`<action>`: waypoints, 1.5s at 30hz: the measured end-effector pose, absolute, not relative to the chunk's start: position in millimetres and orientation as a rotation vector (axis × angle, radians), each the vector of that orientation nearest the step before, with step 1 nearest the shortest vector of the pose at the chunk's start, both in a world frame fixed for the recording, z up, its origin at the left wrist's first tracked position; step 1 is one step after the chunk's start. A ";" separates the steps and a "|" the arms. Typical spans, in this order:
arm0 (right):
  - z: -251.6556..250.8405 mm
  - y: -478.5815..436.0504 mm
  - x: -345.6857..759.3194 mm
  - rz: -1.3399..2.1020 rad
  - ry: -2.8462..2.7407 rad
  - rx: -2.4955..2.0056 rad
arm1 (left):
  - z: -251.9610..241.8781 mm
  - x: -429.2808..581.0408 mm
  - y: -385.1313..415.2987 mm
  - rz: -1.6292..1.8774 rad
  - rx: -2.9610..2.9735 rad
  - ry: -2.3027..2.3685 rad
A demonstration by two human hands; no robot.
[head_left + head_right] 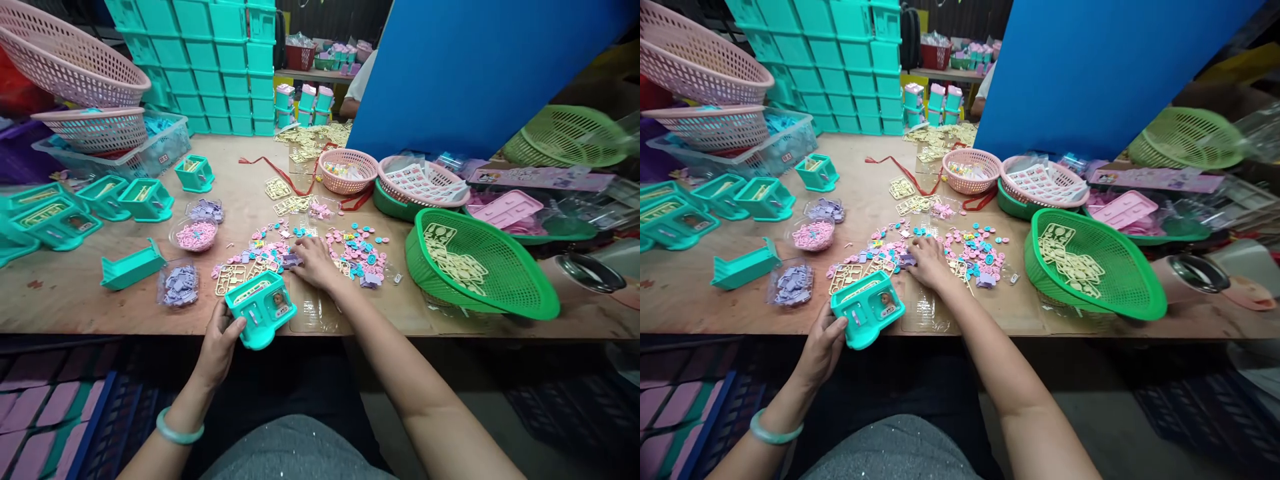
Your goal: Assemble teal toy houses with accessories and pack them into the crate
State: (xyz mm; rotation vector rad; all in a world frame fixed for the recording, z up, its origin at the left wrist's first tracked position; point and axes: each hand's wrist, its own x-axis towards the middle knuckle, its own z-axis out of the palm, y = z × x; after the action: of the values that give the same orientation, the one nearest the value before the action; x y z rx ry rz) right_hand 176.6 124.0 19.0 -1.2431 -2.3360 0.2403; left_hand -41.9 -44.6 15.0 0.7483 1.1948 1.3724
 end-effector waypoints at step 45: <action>22.3 3.9 219.1 0.462 -2.312 -1.323 | 25.9 -23.1 -33.5 1.307 0.605 1.067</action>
State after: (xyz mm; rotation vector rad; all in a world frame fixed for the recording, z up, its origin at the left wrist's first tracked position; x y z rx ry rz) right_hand 219.1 3.9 22.3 -1.3233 -2.3118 0.4619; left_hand -23.1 -33.5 25.9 0.6054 1.0667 1.3070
